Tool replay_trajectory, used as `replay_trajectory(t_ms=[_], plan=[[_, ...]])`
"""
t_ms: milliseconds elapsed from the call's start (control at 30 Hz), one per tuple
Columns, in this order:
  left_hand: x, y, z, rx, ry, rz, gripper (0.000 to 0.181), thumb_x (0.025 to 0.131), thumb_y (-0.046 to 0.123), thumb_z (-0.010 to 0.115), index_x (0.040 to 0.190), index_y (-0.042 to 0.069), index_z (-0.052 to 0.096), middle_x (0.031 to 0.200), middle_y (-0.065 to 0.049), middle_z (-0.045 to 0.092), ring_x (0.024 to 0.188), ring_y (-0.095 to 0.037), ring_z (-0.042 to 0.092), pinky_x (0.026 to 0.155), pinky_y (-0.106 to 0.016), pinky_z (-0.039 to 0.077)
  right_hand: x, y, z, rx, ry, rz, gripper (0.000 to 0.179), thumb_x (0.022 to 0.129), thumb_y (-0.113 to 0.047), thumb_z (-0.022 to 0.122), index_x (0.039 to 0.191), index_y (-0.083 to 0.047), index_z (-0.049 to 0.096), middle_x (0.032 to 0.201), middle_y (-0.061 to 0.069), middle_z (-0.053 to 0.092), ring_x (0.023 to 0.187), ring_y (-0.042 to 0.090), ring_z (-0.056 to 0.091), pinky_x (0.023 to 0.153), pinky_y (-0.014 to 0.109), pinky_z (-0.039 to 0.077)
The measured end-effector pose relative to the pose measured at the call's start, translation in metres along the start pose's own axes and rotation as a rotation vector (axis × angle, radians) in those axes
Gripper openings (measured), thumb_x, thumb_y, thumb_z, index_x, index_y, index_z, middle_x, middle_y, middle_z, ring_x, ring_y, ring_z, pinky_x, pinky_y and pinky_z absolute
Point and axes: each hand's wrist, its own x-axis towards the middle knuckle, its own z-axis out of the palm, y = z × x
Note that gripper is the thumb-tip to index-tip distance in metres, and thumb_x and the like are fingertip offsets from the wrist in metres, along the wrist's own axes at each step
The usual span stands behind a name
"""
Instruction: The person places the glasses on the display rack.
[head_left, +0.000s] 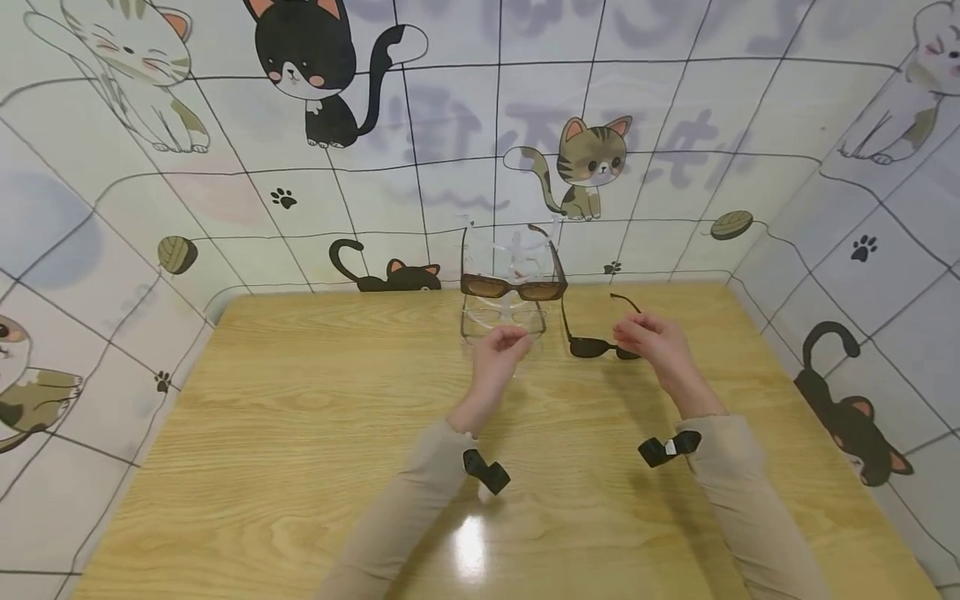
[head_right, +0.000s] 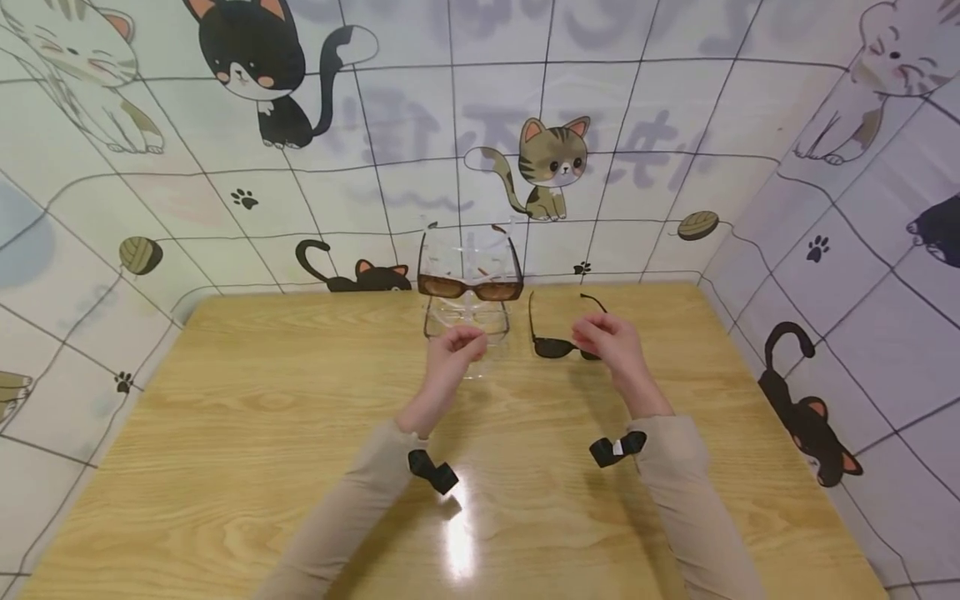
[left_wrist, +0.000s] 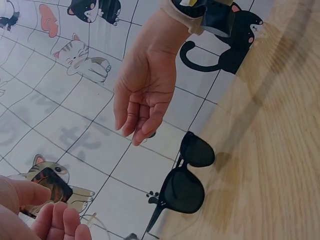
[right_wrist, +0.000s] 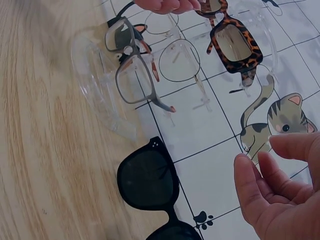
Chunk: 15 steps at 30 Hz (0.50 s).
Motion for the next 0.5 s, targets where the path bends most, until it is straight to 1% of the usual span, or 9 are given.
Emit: replay_trajectory(t_ms=[133,233,300,367,433,500], plan=[[-0.002,-0.005,0.008,-0.008,-0.028,-0.020,0.016,0.085,0.006,0.067,0.097,-0.005,0.066,0.084,-0.003,0.064,0.072,-0.006,0.057,0.071,-0.023,0.050,-0.002,0.003,-0.005,0.033,0.011,-0.012,0.029,0.094,-0.021,0.058,0.108,0.004,0.055,0.088,-0.009,0.065,0.084,0.007,0.063,0.075,0.017,0.052],[-0.003,-0.009,0.015,0.007,-0.049,-0.024,0.015,0.085,0.007,0.068,0.096,-0.003,0.067,0.085,-0.003,0.065,0.072,-0.006,0.057,0.071,-0.024,0.051,-0.004,0.006,-0.010,0.072,0.024,-0.007,0.027,0.093,-0.021,0.059,0.106,0.002,0.056,0.086,-0.008,0.066,0.081,0.005,0.064,0.075,0.017,0.052],[-0.003,-0.012,0.019,0.022,-0.056,-0.027,0.015,0.085,0.008,0.068,0.096,-0.002,0.067,0.086,-0.003,0.065,0.072,-0.006,0.057,0.069,-0.023,0.051,-0.006,0.007,-0.013,0.110,0.029,0.000,0.022,0.093,-0.020,0.060,0.103,-0.001,0.057,0.086,-0.006,0.066,0.080,0.005,0.064,0.075,0.018,0.053],[-0.003,-0.015,0.023,0.028,-0.061,-0.037,0.017,0.084,0.007,0.068,0.097,-0.003,0.067,0.089,-0.006,0.066,0.072,-0.007,0.058,0.069,-0.021,0.050,-0.007,0.009,-0.017,0.139,0.032,-0.001,0.019,0.092,-0.019,0.061,0.101,-0.002,0.058,0.085,-0.005,0.066,0.079,0.005,0.064,0.075,0.019,0.053],[-0.003,-0.018,0.028,0.036,-0.066,-0.044,0.018,0.085,0.007,0.068,0.099,-0.004,0.067,0.096,-0.007,0.065,0.076,-0.008,0.059,0.070,-0.021,0.051,-0.009,0.011,-0.020,0.164,0.035,0.000,0.017,0.092,-0.016,0.060,0.099,-0.001,0.059,0.084,-0.005,0.067,0.079,0.006,0.064,0.075,0.019,0.053],[-0.002,-0.021,0.032,0.028,-0.072,-0.050,0.017,0.084,0.006,0.068,0.098,-0.004,0.067,0.097,-0.011,0.066,0.077,-0.011,0.060,0.070,-0.022,0.051,-0.010,0.013,-0.024,0.187,0.038,0.004,0.014,0.092,-0.014,0.060,0.098,-0.001,0.060,0.084,-0.004,0.067,0.078,0.007,0.064,0.074,0.019,0.053]])
